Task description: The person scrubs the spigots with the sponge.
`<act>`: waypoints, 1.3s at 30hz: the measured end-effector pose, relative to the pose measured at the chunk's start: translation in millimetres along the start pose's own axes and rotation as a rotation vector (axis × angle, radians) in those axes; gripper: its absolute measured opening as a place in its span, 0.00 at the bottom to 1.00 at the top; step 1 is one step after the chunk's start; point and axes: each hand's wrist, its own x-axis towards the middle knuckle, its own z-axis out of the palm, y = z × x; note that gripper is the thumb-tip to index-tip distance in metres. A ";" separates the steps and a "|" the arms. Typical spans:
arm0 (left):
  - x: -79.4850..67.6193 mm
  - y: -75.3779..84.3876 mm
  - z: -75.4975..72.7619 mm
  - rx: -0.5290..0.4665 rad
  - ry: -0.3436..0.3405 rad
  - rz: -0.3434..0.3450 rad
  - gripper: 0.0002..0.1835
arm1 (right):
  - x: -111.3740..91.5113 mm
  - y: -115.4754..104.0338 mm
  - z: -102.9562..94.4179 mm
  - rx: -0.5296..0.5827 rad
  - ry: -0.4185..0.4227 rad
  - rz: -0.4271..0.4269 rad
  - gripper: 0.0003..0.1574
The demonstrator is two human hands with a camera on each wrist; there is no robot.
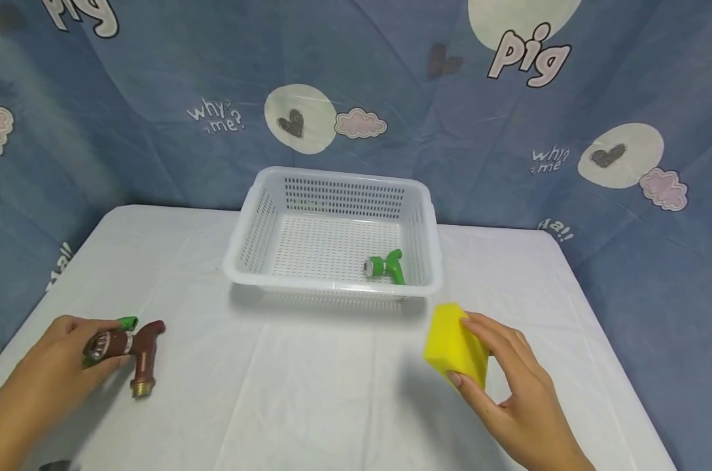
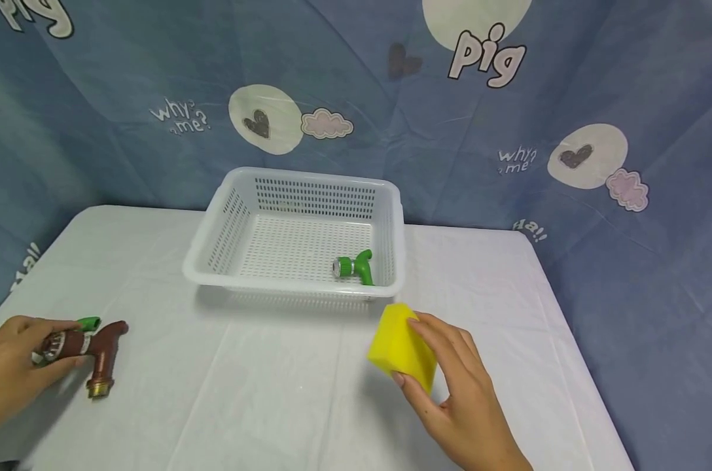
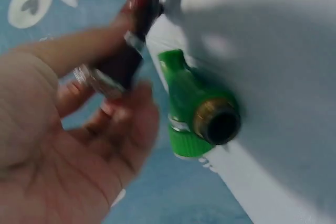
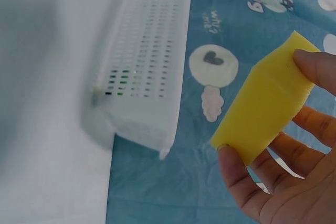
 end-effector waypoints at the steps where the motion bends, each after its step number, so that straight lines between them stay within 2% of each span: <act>1: -2.2 2.6 -1.4 -0.041 -0.004 0.032 0.31 | 0.4 -0.5 0.4 -0.001 -0.007 0.006 0.39; 3: -6.8 15.0 -4.4 -0.097 -0.017 0.086 0.31 | 1.3 -1.3 1.6 0.003 -0.013 0.006 0.38; 5: -10.8 34.0 -6.8 -0.161 -0.004 0.159 0.30 | 2.0 -2.5 3.0 0.005 -0.021 0.015 0.40; 10: -19.6 95.0 -11.9 -0.326 -0.039 0.282 0.27 | 4.7 -5.9 9.9 0.019 -0.055 0.045 0.49; 13: -23.6 127.8 -11.4 -0.435 -0.069 0.334 0.25 | 7.4 -7.7 16.3 0.042 -0.065 0.037 0.49; 17: -28.0 155.8 -1.6 -0.567 -0.078 0.428 0.23 | 10.5 -11.1 30.2 0.085 -0.082 -0.025 0.42; 20: -31.1 167.9 8.6 -0.630 -0.052 0.516 0.23 | 12.2 -13.4 43.5 0.131 -0.098 -0.115 0.36; 24: -32.5 178.4 18.9 -0.679 0.001 0.604 0.23 | 14.7 -15.8 56.5 0.184 -0.084 -0.218 0.36; 28: -33.9 188.4 24.1 -0.709 0.051 0.613 0.24 | 14.0 -22.0 62.9 0.186 -0.119 -0.244 0.35; 33: -37.1 198.1 26.1 -0.770 0.097 0.586 0.25 | 13.9 -27.8 67.7 0.125 -0.154 -0.258 0.32; 39: -39.9 200.0 25.9 -0.825 0.057 0.578 0.25 | 15.2 -22.6 65.3 0.060 -0.092 -0.255 0.29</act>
